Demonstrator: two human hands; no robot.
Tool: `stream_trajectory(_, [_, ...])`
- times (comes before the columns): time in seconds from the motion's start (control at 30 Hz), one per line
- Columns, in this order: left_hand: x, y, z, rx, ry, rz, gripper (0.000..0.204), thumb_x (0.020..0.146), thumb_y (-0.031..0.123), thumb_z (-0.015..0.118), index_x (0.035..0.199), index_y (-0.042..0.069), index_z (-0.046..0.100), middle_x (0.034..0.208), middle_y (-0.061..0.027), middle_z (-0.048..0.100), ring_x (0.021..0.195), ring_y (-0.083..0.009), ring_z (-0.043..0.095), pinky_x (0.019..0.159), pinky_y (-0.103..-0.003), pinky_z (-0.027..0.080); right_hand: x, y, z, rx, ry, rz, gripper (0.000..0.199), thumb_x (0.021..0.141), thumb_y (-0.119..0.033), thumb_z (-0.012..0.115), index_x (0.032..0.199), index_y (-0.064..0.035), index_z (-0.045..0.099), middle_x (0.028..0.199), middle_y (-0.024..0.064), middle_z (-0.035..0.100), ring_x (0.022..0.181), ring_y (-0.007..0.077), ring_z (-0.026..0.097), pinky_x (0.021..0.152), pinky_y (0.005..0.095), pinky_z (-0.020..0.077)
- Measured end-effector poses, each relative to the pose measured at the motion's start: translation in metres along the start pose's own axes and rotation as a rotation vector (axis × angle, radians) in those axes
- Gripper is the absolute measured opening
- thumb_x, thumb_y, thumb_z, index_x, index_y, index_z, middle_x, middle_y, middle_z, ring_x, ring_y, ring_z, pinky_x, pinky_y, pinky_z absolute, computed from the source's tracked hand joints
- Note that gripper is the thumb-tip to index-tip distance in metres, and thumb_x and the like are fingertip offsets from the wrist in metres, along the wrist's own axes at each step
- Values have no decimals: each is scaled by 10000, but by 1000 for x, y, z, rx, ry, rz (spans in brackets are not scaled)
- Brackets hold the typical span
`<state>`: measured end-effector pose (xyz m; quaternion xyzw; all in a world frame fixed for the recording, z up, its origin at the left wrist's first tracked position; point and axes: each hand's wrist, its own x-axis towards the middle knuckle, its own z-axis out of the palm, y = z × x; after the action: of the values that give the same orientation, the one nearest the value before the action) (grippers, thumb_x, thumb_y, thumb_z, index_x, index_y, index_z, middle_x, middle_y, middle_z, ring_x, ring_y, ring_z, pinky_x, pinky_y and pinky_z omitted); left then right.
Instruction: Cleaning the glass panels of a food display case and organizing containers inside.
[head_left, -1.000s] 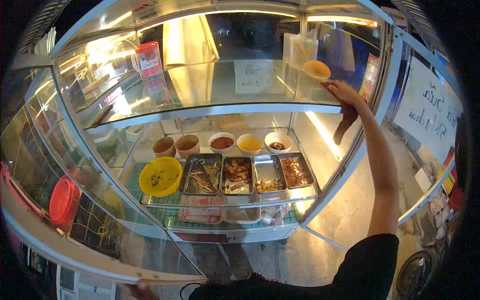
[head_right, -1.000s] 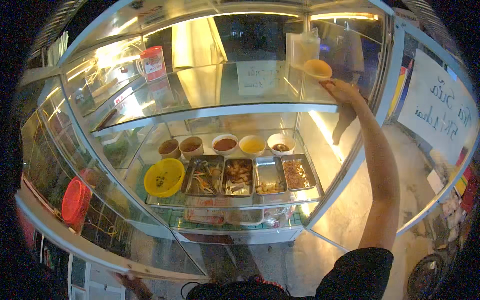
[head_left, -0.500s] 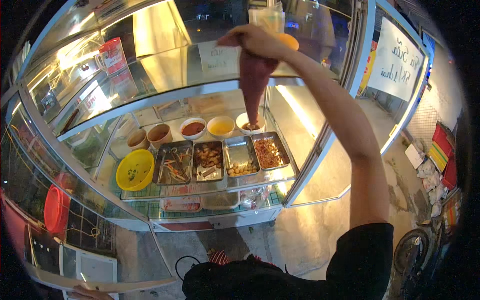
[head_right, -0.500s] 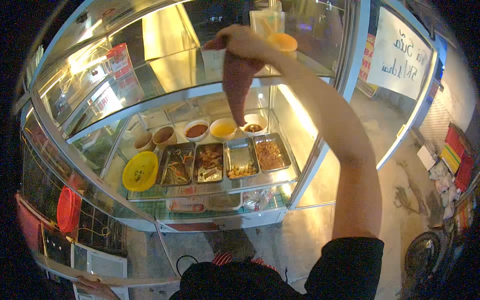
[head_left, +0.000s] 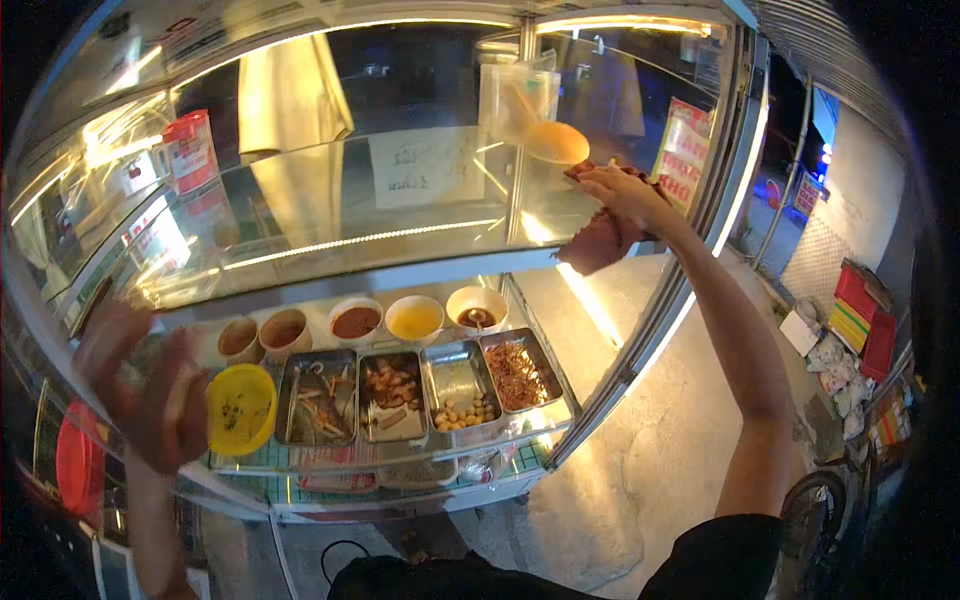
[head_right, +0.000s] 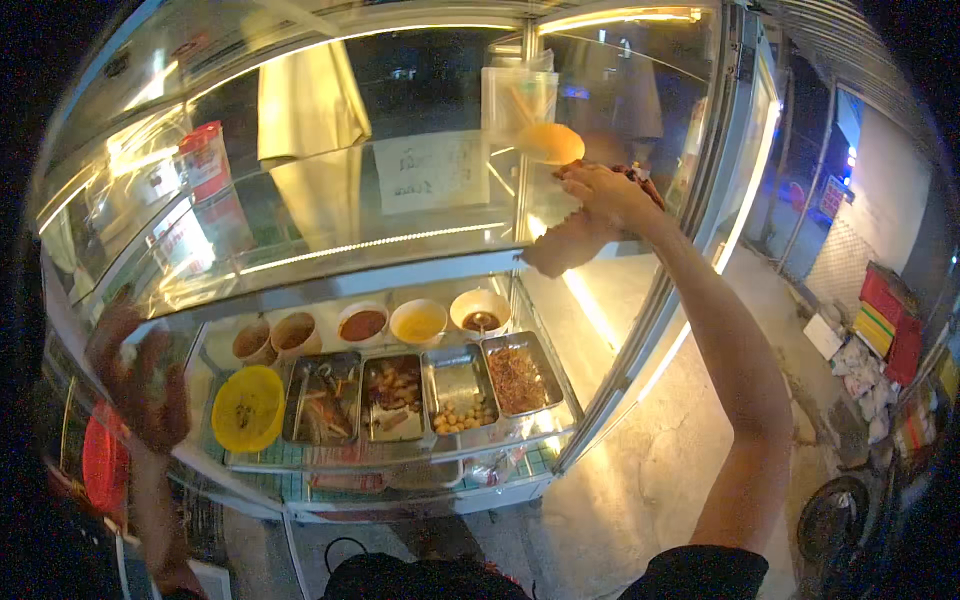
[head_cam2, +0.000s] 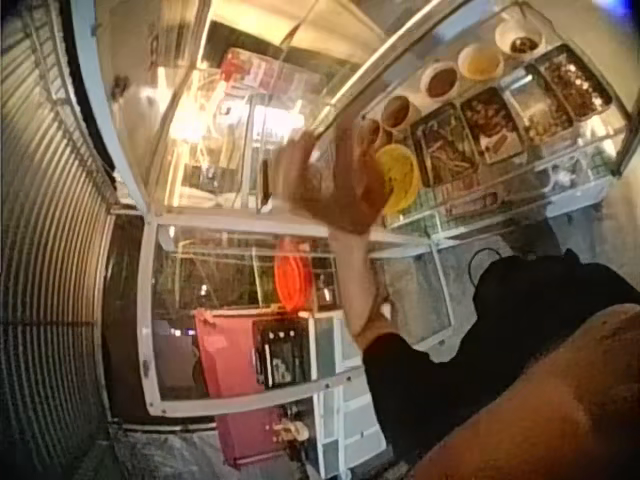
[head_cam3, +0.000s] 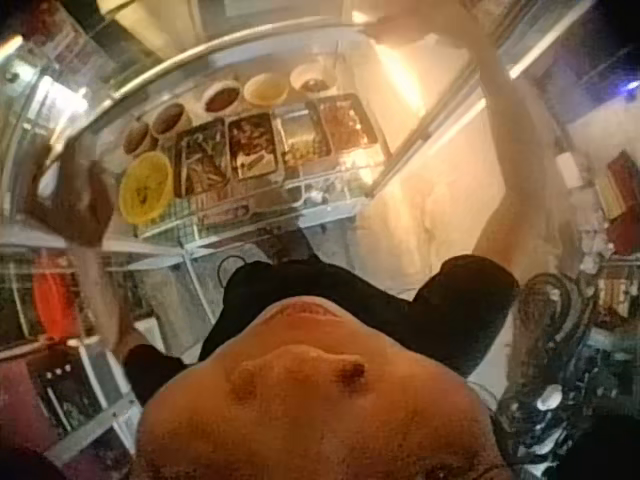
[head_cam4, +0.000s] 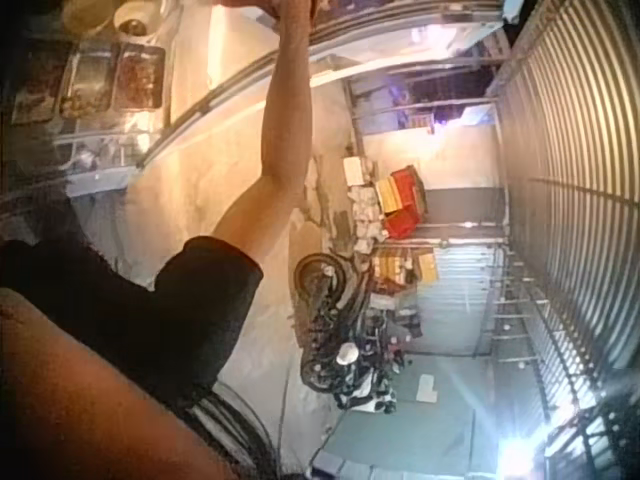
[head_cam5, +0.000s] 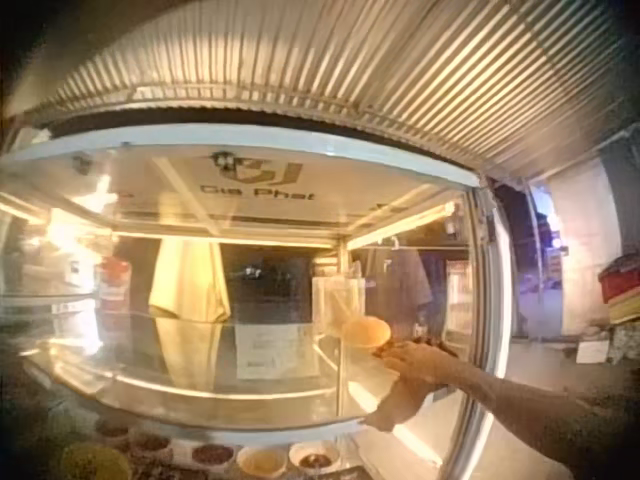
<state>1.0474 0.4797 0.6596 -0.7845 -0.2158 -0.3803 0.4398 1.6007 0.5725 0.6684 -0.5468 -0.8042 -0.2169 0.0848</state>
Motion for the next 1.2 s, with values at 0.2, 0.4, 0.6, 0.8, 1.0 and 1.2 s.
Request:
stream_trajectory(0.2, [175, 0, 152, -317, 173, 618, 476, 703, 86, 687, 1156, 169, 569, 1048, -84, 549, 983, -256, 543, 817, -387, 465, -9, -8, -11, 117, 142, 223, 408, 911, -349, 449, 1160, -54, 581, 1191, 149, 563, 1156, 285, 482, 977, 355, 360])
stream_trajectory(0.4, [260, 33, 316, -199, -198, 711, 645, 733, 77, 628, 1329, 195, 412, 1271, -107, 471, 1176, -271, 463, 916, -374, 432, -9, -26, -24, 196, 133, 531, 382, 878, -332, 431, 992, -18, 616, 983, 184, 604, 997, 329, 555, 886, 418, 405])
stream_trajectory(0.6, [289, 90, 403, -255, -90, 636, 683, 765, 87, 587, 1375, 266, 338, 1376, -181, 358, 1188, -366, 450, 970, -424, 414, -7, -36, -29, 40, 200, 506, 382, 874, -341, 435, 1002, -34, 624, 988, 202, 610, 975, 351, 561, 876, 423, 419])
stream_trajectory(0.8, [313, 94, 438, -537, -273, 583, 711, 719, 76, 612, 1328, 364, 383, 1190, -166, 465, 966, -364, 570, 788, -425, 497, -1, -33, -21, 211, -128, 604, 550, 912, -413, 425, 1315, -38, 426, 1338, 179, 420, 1277, 304, 345, 1056, 383, 259])
stream_trajectory(1.0, [326, 77, 425, -718, -291, 355, 604, 689, 173, 648, 1261, 261, 474, 1029, -134, 586, 907, -296, 604, 753, -384, 504, 10, -2, -3, 139, -133, 406, 592, 887, -484, 388, 1304, -65, 412, 1341, 219, 383, 1214, 377, 403, 1006, 431, 329])
stream_trajectory(1.2, [322, 24, 407, -1132, -443, -89, 492, 692, 192, 664, 1161, 98, 548, 896, -129, 644, 692, -190, 649, 571, -321, 552, 52, 45, 38, 109, -100, 424, 522, 887, -431, 378, 1169, -6, 487, 1183, 256, 499, 1119, 436, 449, 961, 485, 339])
